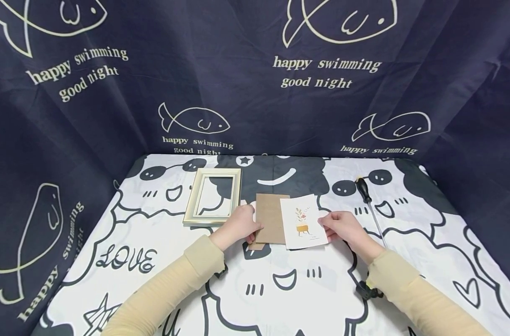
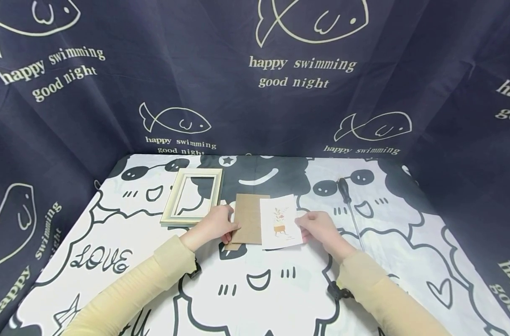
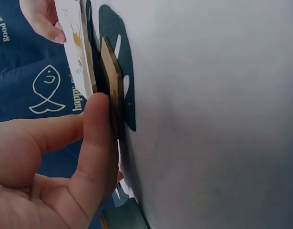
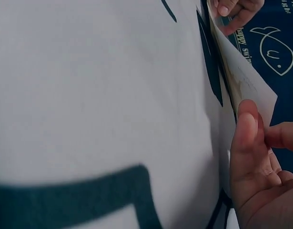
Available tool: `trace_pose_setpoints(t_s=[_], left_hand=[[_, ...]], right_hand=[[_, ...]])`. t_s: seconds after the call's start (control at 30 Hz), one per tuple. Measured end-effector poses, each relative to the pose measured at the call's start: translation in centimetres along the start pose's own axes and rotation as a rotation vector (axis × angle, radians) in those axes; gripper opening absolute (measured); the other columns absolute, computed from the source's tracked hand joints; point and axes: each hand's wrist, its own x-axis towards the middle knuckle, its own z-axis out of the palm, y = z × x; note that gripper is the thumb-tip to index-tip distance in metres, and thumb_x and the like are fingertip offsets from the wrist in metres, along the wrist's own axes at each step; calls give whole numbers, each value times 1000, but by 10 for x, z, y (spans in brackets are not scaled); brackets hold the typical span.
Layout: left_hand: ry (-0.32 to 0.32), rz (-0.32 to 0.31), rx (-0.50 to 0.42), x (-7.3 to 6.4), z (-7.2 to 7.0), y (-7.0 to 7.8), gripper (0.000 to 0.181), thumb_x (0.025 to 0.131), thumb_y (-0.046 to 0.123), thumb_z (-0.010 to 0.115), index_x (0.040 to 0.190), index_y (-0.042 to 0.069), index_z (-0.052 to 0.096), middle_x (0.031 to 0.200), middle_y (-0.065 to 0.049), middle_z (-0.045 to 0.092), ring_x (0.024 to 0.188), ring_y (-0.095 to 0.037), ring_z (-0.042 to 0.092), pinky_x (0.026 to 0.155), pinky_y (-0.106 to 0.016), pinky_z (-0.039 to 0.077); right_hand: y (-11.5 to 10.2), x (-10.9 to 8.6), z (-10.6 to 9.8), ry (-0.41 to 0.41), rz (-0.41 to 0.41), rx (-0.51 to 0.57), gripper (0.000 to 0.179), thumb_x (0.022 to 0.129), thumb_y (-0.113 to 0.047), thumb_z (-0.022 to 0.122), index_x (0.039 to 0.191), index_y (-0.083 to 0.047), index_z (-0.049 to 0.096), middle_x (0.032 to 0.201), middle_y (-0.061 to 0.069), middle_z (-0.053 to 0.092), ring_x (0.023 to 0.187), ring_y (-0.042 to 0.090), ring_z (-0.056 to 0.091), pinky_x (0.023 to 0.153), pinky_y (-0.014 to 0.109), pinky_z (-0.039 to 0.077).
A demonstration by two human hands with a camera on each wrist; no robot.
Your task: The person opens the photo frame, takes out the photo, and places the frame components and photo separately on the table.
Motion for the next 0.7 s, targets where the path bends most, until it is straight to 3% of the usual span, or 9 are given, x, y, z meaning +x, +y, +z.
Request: trace_pose_setpoints(t_s=[0.4, 0.7], left_hand=[[26, -6, 26, -1, 1, 0, 45, 85, 10, 68, 115, -17, 49, 48, -6, 57, 35, -12, 56, 39, -23, 48], [22, -18, 18, 1, 2, 0, 46, 85, 12, 68, 115, -16, 49, 48, -6, 58, 34, -12, 56, 39, -24, 48]], right_hand=[[-6, -6, -15, 21, -24, -98, 25, 88, -17, 59, 90, 8, 60, 66, 2, 63, 59, 12, 61, 56, 27, 54], [-14, -12, -28, -16, -55, -78, 23, 87, -17, 60, 87, 6, 62, 65, 2, 63, 57, 13, 61, 55, 28, 54]])
